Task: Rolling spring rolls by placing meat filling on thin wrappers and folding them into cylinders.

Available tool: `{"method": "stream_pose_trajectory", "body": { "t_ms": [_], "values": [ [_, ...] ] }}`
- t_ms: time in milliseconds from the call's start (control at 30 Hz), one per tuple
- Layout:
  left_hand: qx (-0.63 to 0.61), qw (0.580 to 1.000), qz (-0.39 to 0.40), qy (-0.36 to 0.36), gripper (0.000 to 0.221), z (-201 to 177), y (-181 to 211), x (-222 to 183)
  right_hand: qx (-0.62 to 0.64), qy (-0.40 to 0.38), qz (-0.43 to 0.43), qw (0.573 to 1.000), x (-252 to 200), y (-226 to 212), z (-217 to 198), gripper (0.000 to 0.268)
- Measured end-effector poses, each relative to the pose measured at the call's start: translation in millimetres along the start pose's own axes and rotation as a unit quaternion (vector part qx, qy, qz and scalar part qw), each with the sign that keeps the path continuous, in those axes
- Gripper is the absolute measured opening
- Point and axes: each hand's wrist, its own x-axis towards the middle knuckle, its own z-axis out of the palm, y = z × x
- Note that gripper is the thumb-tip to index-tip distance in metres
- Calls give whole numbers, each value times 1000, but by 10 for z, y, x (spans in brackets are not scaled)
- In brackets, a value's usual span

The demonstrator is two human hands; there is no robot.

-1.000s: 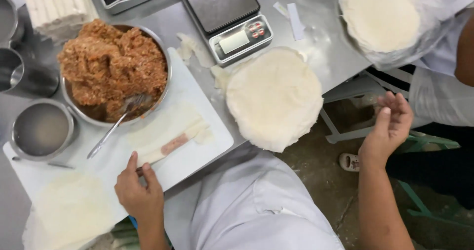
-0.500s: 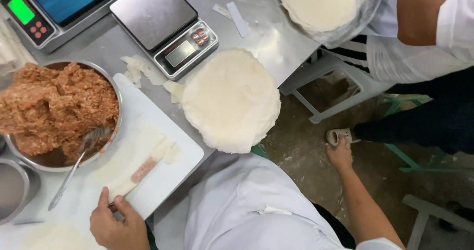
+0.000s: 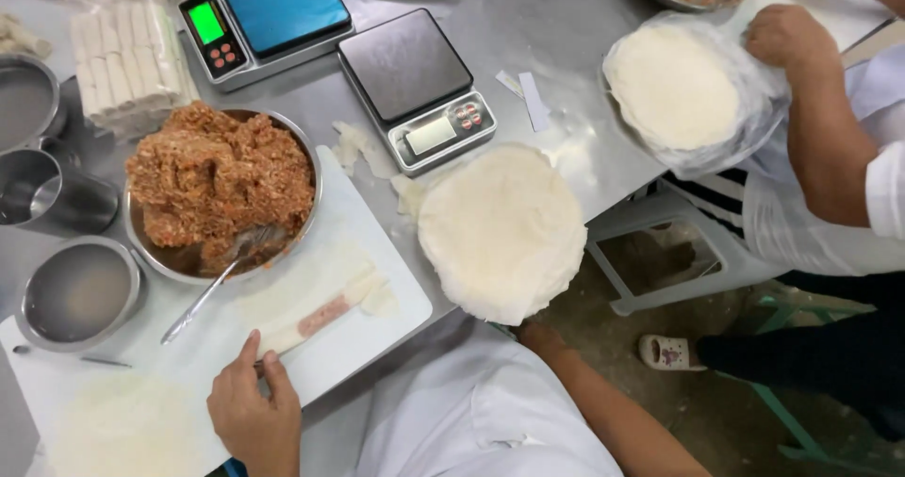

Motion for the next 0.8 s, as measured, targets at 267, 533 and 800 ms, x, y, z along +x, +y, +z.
{"method": "stream_pose_trajectory", "body": {
  "t_ms": [267,533,800],
  "values": [
    [-15,999,-5,31,28,23,-11,55,45,60,-34,997,-1741,-599,-1501,50],
    [-81,997,-1,-11,30,-176,59,132,161,378,-454,791,-2122,-1804,-2392,20],
    [-23,999,30,23,15,-129,-40,127,-40,520,-411,748,-1126,-2484,-2409,43]
  ]
}}
